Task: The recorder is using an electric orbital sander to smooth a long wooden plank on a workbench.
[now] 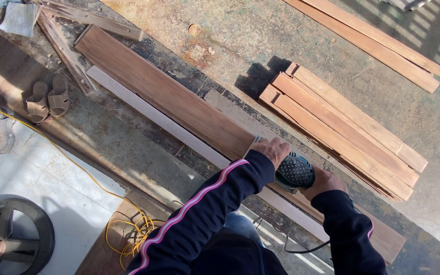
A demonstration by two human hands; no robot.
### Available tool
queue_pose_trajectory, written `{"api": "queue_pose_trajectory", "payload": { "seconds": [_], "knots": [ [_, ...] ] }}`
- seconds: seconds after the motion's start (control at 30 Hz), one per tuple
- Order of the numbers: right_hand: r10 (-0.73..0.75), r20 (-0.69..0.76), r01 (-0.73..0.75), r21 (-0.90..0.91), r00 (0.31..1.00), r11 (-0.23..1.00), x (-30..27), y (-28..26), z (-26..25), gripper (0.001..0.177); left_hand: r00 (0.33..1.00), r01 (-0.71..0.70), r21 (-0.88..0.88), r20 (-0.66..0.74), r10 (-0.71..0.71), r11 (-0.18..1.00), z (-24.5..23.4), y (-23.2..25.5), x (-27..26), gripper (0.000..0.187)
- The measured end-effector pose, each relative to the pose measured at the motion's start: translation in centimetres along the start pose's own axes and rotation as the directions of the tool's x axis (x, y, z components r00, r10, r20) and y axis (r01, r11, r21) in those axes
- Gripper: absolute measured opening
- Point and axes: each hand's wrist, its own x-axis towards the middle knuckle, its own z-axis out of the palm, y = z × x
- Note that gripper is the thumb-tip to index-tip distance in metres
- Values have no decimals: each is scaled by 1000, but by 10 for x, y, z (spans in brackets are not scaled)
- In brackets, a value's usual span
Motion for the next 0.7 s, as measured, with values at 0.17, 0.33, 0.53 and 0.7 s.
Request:
{"api": "queue_pose_trajectory", "payload": {
  "seconds": [0.17, 0.33, 0.53, 0.7],
  "knots": [
    [28, 2, -28, -3, 1000, 1000, -5, 36, 5, 63, 996, 28, -34, -89, -31, 999, 30, 33, 11, 41],
    [19, -31, -18, 42, 999, 999, -4, 36, 8, 60, 986, 11, -50, -164, -19, 999, 37, 33, 7, 27],
    [23, -5, -23, -43, 1000, 999, 12, 13, 17, 58, 995, 19, -72, -95, -26, 997, 11, 1, -6, 46],
    [46, 25, -45, -36, 999, 998, 16, -45, 2, 56, 987, -27, -72, -160, 15, 997, 5, -49, -12, 40]
  ]
}}
